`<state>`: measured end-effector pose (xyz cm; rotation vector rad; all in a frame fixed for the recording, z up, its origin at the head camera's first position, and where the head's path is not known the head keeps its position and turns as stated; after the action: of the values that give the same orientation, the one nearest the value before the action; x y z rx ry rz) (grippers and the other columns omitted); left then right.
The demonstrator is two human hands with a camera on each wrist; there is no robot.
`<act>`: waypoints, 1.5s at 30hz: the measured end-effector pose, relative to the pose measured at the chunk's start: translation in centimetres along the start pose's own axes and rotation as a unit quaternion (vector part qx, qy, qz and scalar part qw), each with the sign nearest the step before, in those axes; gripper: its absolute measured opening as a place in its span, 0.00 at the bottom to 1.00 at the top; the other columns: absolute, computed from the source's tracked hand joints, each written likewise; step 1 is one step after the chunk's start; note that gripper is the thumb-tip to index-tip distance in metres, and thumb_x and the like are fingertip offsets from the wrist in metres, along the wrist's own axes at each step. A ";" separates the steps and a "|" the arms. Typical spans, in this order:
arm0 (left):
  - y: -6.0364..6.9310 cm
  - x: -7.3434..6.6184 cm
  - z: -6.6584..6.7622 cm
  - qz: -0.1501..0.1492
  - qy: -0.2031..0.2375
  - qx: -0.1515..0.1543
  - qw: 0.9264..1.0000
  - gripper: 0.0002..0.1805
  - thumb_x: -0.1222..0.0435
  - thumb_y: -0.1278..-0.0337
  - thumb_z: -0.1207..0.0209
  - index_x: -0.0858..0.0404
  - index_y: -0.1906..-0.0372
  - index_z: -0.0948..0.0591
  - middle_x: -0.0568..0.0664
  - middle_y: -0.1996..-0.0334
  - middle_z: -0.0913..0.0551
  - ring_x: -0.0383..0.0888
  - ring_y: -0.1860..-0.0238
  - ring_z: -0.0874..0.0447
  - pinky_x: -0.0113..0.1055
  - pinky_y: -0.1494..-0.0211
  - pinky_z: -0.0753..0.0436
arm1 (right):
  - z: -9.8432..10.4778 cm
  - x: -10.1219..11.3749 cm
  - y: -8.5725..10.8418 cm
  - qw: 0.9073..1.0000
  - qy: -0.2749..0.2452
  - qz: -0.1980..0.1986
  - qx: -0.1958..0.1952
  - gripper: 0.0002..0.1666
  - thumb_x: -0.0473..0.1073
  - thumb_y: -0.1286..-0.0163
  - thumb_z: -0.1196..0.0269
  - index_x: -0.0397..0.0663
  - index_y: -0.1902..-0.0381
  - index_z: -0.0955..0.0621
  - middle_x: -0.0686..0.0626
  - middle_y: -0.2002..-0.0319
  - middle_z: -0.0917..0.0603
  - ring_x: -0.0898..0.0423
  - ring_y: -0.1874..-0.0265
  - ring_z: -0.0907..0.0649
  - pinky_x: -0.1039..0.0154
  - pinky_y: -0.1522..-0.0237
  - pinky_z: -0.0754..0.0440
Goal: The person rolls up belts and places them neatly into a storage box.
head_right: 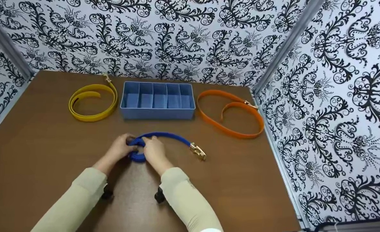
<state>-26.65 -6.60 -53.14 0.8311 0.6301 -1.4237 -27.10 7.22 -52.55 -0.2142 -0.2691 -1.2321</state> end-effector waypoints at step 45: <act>-0.9 -0.9 -0.1 0.019 0.006 0.021 1.000 0.26 0.73 0.52 0.31 0.70 0.44 0.23 0.64 0.49 0.21 0.59 0.44 0.27 0.48 0.41 0.26 | 1.0 -1.0 -0.6 0.996 -0.060 -0.041 0.058 0.14 0.37 0.30 0.40 0.48 0.47 0.23 0.43 0.51 0.16 0.45 0.50 0.19 0.51 0.49 0.22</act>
<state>-27.60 -5.90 -52.57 0.8806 0.5932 -1.4016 -28.03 8.24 -51.89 -0.1775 -0.4556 -1.2821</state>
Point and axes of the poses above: each hand's wrist, its own y-axis away from the middle knuckle, its own z-axis out of the back of the hand, x = y × z, the point moved 4 cm from there along -y, towards the middle knuckle
